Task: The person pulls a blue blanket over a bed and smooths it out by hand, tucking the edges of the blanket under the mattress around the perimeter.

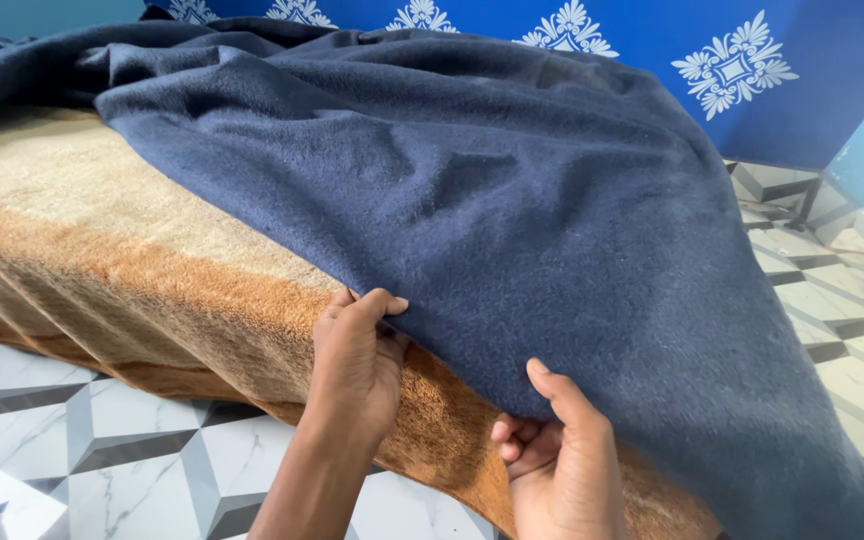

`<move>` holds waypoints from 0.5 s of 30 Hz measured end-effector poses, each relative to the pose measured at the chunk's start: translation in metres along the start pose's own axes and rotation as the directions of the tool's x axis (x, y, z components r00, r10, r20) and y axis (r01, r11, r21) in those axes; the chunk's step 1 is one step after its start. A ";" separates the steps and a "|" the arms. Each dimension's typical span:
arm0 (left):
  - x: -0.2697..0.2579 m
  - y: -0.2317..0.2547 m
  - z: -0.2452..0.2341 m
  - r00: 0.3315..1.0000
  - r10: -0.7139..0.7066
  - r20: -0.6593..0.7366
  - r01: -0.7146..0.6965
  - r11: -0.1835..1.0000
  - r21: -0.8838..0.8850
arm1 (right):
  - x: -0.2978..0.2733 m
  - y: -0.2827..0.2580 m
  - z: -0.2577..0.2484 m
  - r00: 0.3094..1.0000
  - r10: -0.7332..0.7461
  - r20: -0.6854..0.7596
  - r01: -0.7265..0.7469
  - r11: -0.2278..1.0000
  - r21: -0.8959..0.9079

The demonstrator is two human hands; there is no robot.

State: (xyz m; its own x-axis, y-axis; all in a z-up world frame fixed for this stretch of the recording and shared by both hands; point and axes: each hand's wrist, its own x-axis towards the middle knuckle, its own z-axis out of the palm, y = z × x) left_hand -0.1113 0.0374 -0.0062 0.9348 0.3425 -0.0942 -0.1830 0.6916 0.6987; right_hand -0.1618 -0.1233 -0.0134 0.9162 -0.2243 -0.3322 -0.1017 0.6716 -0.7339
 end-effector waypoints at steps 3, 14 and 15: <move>0.003 -0.001 -0.002 0.998 0.038 0.053 -0.034 0.997 -0.069 | 0.007 -0.002 -0.003 1.000 0.017 0.025 -0.016 1.000 -0.020; 0.012 0.019 0.001 1.000 -0.004 -0.026 -0.004 0.951 -0.309 | 0.010 -0.007 -0.021 0.992 -0.011 0.126 0.009 1.000 0.010; 0.009 0.021 0.001 0.996 -0.035 -0.083 0.010 0.957 -0.289 | 0.013 -0.004 -0.026 0.991 -0.028 0.128 0.028 1.000 0.000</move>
State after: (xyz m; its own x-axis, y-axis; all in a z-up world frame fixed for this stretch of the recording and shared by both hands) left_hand -0.1062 0.0540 0.0083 0.9122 0.3695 -0.1774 -0.2540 0.8493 0.4629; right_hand -0.1594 -0.1476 -0.0299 0.9608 -0.1503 -0.2329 -0.0759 0.6654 -0.7426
